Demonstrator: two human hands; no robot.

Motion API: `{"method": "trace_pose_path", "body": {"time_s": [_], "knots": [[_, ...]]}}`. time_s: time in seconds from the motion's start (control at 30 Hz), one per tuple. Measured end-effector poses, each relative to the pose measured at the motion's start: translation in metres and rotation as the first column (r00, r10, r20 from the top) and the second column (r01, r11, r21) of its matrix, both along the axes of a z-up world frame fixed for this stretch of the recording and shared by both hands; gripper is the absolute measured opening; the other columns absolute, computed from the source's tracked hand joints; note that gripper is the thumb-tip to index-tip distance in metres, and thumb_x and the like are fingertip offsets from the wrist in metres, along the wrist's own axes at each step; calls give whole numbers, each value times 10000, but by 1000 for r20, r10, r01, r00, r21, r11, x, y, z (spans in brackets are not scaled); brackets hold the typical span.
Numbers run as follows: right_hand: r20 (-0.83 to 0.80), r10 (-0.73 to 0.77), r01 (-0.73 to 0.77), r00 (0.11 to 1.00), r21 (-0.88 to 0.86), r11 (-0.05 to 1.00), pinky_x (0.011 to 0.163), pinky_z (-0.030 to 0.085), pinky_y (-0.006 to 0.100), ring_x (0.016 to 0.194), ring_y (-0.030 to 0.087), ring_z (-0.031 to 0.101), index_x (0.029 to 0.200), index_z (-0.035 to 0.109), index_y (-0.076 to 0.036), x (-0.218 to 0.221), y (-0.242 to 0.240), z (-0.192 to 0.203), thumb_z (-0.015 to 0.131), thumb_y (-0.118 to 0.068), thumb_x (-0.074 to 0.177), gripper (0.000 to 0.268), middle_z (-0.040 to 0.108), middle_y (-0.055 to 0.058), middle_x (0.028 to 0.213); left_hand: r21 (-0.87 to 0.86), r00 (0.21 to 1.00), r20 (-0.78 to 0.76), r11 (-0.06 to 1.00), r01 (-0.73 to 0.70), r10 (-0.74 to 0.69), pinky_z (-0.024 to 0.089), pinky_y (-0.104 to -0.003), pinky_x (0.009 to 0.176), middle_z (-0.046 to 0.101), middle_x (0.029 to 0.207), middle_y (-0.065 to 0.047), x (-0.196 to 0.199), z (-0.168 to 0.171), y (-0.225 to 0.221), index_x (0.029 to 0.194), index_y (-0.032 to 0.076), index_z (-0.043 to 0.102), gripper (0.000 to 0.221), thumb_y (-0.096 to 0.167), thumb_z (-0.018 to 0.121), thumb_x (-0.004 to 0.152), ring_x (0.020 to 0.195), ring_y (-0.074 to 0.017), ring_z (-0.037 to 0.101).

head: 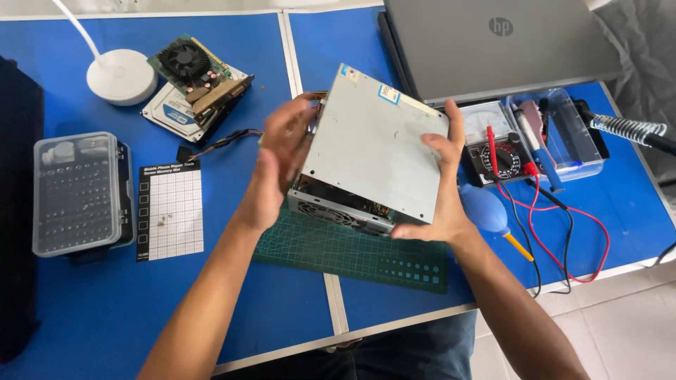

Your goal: Assembling the metal casing of a computer power supply unit on a repair bench.

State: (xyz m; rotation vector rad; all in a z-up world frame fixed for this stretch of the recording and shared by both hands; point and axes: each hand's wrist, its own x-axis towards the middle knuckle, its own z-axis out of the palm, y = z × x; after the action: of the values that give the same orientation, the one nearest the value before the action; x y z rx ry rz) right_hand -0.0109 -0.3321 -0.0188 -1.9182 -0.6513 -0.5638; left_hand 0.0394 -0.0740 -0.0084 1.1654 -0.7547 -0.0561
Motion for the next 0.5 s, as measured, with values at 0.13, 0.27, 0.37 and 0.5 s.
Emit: {"method": "trace_pose_path", "body": {"time_s": [0.13,0.27,0.37,0.5], "knots": [[65,-13,13,998,9,1000,1257,321,564,1577,419,260,1337,424,-158,9,-8,-14,872,-694,656,976,-12,163,1672,7,995,-67,997,-72,73,9,-765,1214,174,1711,-188,1,-45,5,1608,183,307,867,803,225,1008,1589,-502,80],[64,-27,25,998,21,999,1126,427,620,1520,560,259,1259,473,-129,11,-12,-20,893,-621,604,921,82,196,1587,134,994,-63,988,-80,89,56,-633,1286,219,1710,-180,-21,-45,1,1645,135,227,820,707,125,1066,1595,-430,132],[67,-29,29,997,9,1000,1104,442,620,1513,564,268,1255,487,-119,11,-15,-18,884,-607,607,903,107,205,1569,106,995,-80,993,-54,62,60,-616,1295,212,1699,-215,-26,-40,-1,1644,103,198,794,660,146,1082,1586,-450,141],[68,21,-22,997,7,1000,1098,424,636,1507,587,277,1257,490,-96,16,-22,-18,885,-544,626,869,115,235,1566,115,995,-104,993,1,11,43,-650,1293,161,1694,-248,-33,-39,0,1644,93,116,762,622,173,1099,1581,-475,96]]}}
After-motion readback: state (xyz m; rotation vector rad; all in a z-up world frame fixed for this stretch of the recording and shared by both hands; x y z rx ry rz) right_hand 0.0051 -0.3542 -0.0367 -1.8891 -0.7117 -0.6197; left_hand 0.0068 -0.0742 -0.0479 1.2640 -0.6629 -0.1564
